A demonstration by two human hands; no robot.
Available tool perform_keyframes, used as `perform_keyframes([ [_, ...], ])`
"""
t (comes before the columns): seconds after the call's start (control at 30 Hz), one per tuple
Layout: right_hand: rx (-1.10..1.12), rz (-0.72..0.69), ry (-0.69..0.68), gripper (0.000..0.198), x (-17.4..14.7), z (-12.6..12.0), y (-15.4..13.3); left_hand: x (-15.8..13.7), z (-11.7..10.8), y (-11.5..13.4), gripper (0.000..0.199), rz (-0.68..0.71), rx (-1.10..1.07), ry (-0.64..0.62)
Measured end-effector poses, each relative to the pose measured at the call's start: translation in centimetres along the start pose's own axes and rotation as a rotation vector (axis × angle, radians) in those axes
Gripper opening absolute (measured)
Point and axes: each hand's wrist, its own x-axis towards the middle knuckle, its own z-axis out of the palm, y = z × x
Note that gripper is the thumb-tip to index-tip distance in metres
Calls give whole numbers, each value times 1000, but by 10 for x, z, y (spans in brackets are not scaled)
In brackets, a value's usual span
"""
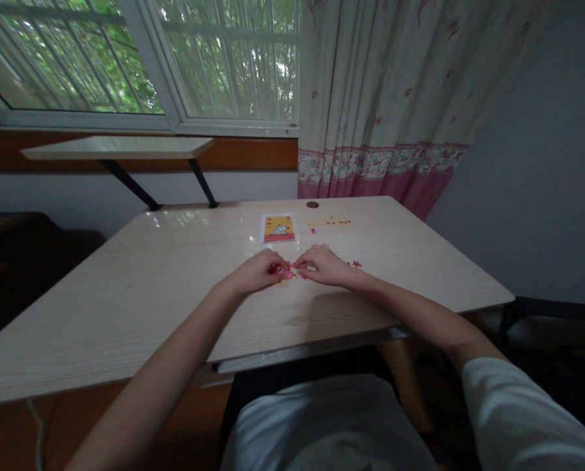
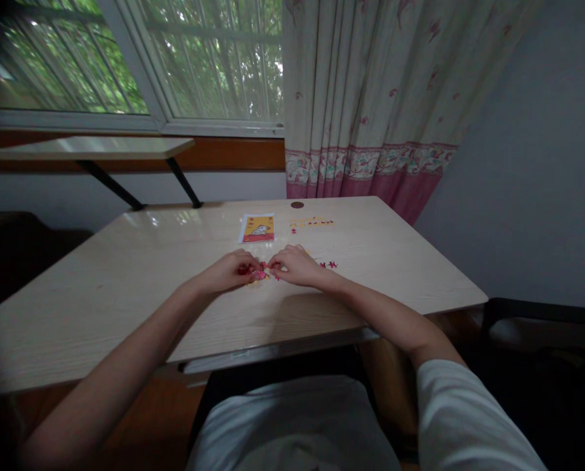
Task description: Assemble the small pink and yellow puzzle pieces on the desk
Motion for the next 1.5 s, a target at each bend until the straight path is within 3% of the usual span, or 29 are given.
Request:
perform_keyframes([
  [0.57,-168,40,-3,24,6,5,-17,1,6,-3,17,-7,5,57],
  [0.93,-183,-128,330,27,3,-15,5,2,2,8,25,-270,-363,330],
  [1.17,-222,-150,287,31,3,-18,-1,4,7,12,26,-326,-512,359],
  [1.5,-135,-95,285,34,1,-17,-2,5,5,16,27,-308,-506,362],
])
